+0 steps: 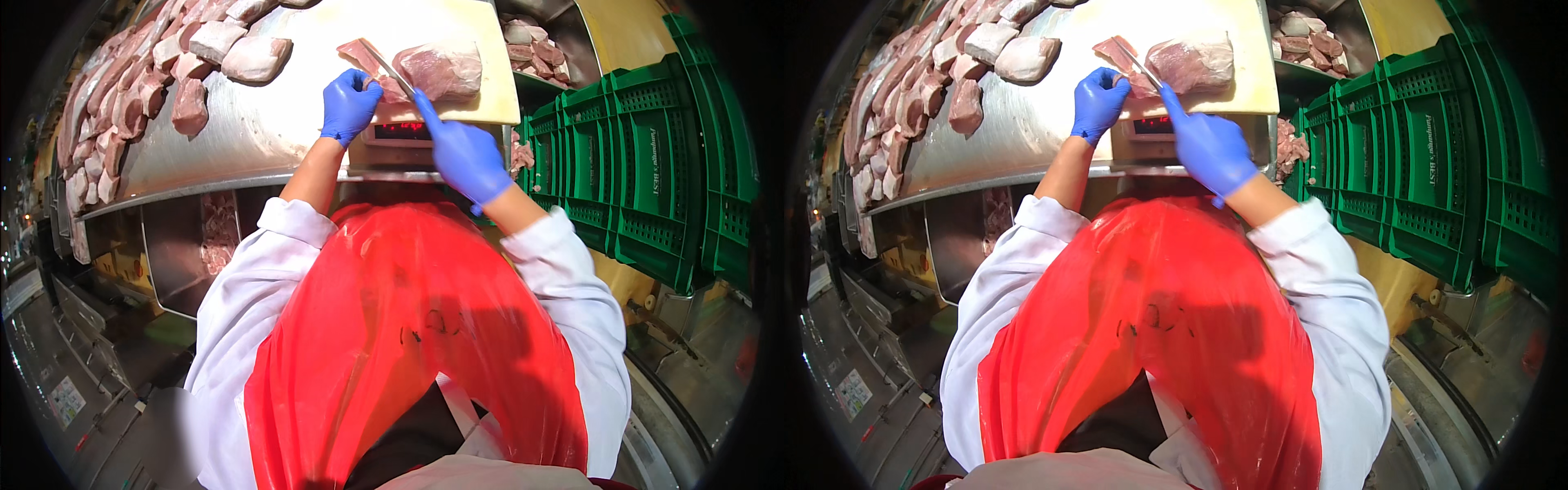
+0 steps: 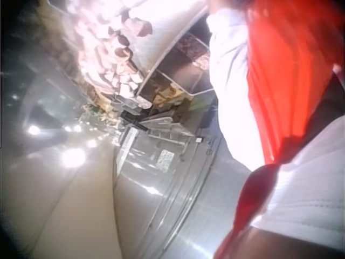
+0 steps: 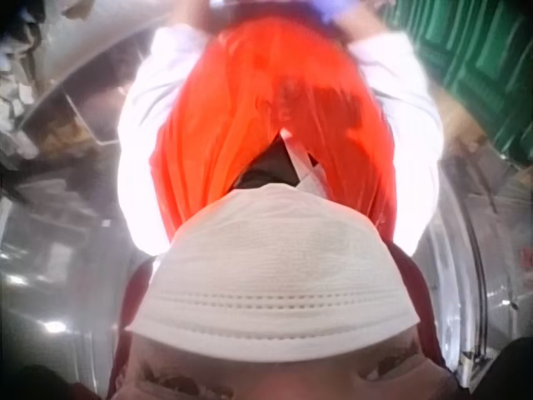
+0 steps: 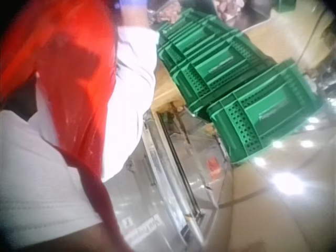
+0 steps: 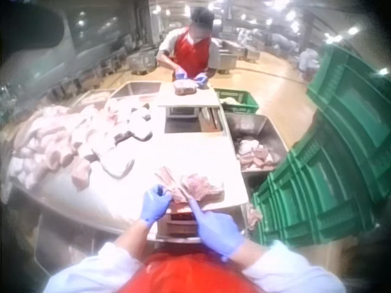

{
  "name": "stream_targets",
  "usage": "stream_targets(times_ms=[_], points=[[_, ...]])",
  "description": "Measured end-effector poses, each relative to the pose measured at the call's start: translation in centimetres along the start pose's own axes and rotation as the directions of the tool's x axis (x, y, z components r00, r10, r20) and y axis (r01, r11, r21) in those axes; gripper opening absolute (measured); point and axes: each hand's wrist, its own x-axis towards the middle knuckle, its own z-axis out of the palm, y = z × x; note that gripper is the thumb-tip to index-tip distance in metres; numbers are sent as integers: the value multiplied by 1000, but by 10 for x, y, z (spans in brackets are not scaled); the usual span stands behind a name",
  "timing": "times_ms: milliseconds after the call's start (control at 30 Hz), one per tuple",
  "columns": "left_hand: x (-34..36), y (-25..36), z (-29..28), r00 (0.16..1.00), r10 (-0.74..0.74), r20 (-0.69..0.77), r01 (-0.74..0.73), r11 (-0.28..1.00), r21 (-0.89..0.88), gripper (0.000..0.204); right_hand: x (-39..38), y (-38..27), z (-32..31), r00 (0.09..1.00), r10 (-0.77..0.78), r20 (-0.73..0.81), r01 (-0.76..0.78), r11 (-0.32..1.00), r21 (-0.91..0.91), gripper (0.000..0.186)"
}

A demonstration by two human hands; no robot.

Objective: The person cuts large pieces of raw meat into smaller portions using a knife on a cutting board. The person repeatedly trims fat and separates meat pieces, placing the cut portions onto a metal tray.

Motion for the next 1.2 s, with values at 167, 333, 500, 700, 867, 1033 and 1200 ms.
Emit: stream_targets(times_ms=[167, 333, 500, 700, 867, 1033, 1200], points=[[4, -20, -41, 992, -22, -127, 33, 996, 83, 19, -80, 37, -42, 968, -9, 253, 69, 970, -232, 85], [22, -28, -60, 987, -20, -162, 36, 994, 98, 20, -118, 82, -55, 961, -32, 275, 99, 968, -231, 83], [50, -33, -41, 909, 414, -51, -399, 898, 185, 34, -116, 77, -28, 980, 172, -103, -129, 934, 332, 68], [70, -27, -28, 725, 574, 380, -678, 690, 252, 43, -31, 11, -1, 931, 282, -233, -157, 884, 441, 70], [54, -28, -29, 744, 574, 342, -668, 645, 371, 39, 40, -34, 13, 940, 259, -221, -229, 962, 150, 72], [51, -24, -24, 797, 520, 308, -604, 683, 410, 33, 12, -49, 24, 958, 278, -65, -278, 961, 4, 79], [63, -23, -23, 861, 426, 278, -508, 737, 446, 36, -66, -50, -10, 941, 273, 202, -264, 962, -74, 78]])
